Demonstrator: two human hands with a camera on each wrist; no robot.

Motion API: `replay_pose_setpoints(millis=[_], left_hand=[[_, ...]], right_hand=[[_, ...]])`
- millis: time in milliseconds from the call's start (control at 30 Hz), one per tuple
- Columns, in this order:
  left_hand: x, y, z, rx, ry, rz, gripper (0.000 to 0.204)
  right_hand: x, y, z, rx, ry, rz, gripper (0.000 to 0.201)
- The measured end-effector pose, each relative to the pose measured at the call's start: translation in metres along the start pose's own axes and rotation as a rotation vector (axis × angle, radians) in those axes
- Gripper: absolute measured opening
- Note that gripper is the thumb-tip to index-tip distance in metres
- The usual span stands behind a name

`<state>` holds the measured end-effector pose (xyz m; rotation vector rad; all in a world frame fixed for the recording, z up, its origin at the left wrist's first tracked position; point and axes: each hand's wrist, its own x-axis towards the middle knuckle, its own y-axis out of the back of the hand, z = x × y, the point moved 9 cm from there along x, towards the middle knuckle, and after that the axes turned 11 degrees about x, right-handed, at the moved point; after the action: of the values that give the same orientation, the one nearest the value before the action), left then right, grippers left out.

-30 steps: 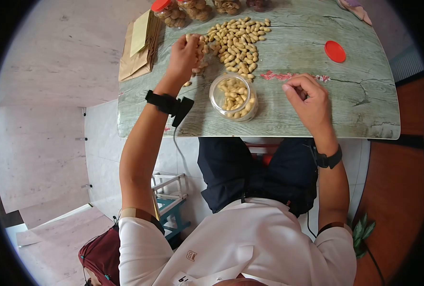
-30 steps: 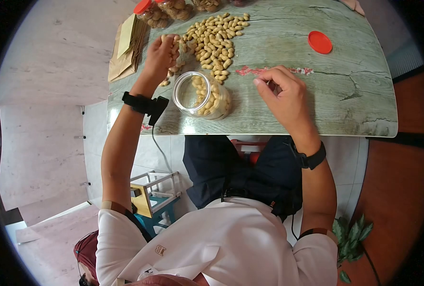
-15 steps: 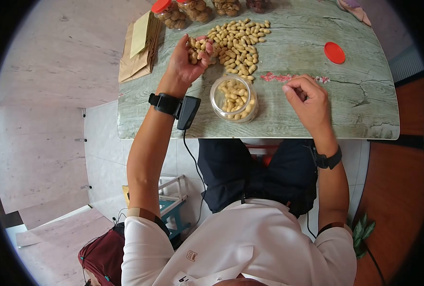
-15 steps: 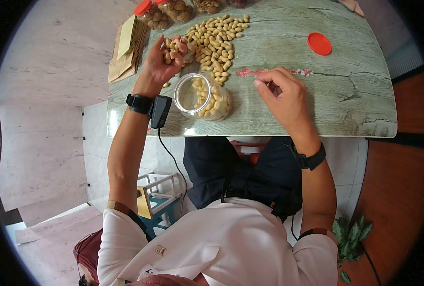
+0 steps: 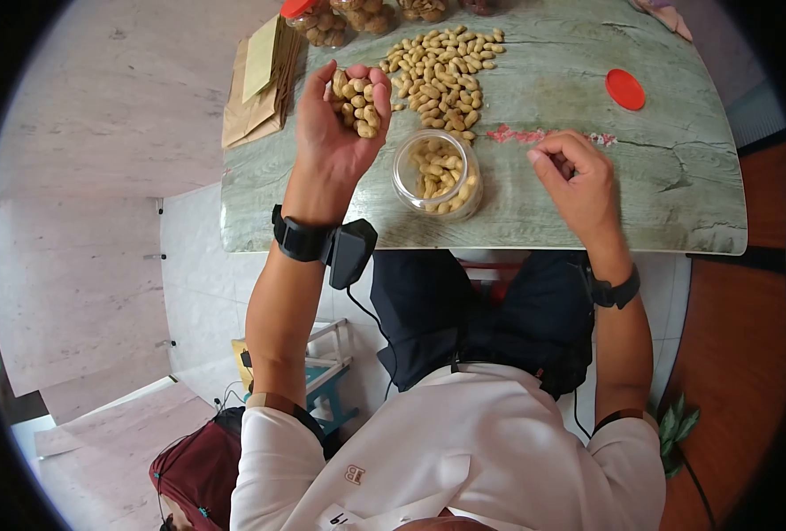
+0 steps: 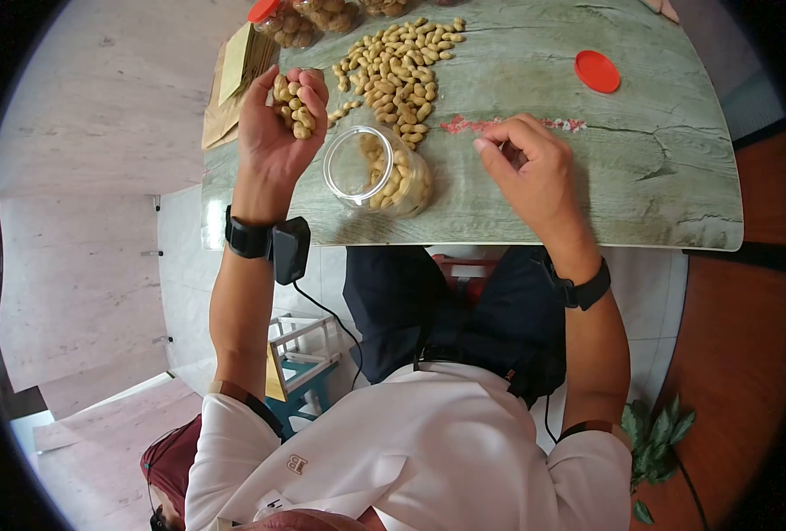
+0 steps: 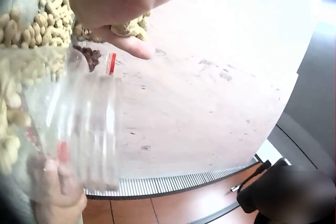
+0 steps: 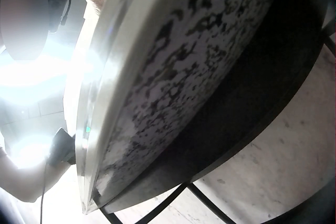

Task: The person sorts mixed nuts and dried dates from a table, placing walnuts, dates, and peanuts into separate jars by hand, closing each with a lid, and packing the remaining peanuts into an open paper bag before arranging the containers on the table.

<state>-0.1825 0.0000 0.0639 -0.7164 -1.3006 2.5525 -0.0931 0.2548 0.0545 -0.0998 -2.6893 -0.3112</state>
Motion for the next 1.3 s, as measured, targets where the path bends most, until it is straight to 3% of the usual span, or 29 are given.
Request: replay_pose_setpoints(millis=[67, 167, 267, 333, 400, 500, 567, 700, 967, 1133, 1300], left_hand=[[-0.011, -0.016, 0.000, 0.001, -0.027, -0.057, 0.024], [-0.020, -0.027, -0.002, 0.024, -0.065, -0.062, 0.026], [-0.022, -0.030, -0.001, 0.051, -0.119, -0.061, 0.027], [-0.027, -0.035, -0.004, 0.064, -0.143, -0.038, 0.027], [-0.030, -0.036, -0.006, 0.085, -0.165, -0.013, 0.028], [-0.032, -0.043, -0.007, 0.234, -0.276, -0.010, 0.029], [-0.038, -0.047, -0.002, 0.381, -0.367, 0.093, 0.030], [-0.037, -0.052, 0.007, 0.523, -0.430, 0.125, 0.031], [-0.023, -0.061, 0.012, 0.770, -0.521, 0.082, 0.035], [-0.028, -0.073, 0.013, 0.912, -0.703, 0.009, 0.036], [-0.033, -0.076, 0.011, 1.027, -0.657, 0.043, 0.033]], right_hand=[[0.000, 0.001, 0.001, 0.005, -0.003, 0.001, 0.009], [-0.002, 0.000, 0.004, -0.009, -0.022, -0.004, 0.007], [-0.005, 0.005, 0.000, 0.011, -0.040, 0.059, 0.022], [-0.008, -0.005, -0.044, -0.027, 0.199, 0.057, 0.060], [-0.012, -0.030, -0.056, 0.004, 0.218, -0.072, 0.095], [-0.014, -0.067, -0.054, 0.007, 0.178, -0.109, 0.102], [-0.010, -0.081, -0.056, 0.057, 0.130, -0.118, 0.102], [0.000, -0.095, -0.049, 0.027, 0.021, -0.181, 0.101], [0.016, -0.095, -0.056, -0.111, -0.031, -0.208, 0.101], [0.018, -0.094, -0.055, -0.110, -0.039, -0.181, 0.101], [0.022, -0.089, -0.059, -0.122, -0.004, -0.141, 0.099]])
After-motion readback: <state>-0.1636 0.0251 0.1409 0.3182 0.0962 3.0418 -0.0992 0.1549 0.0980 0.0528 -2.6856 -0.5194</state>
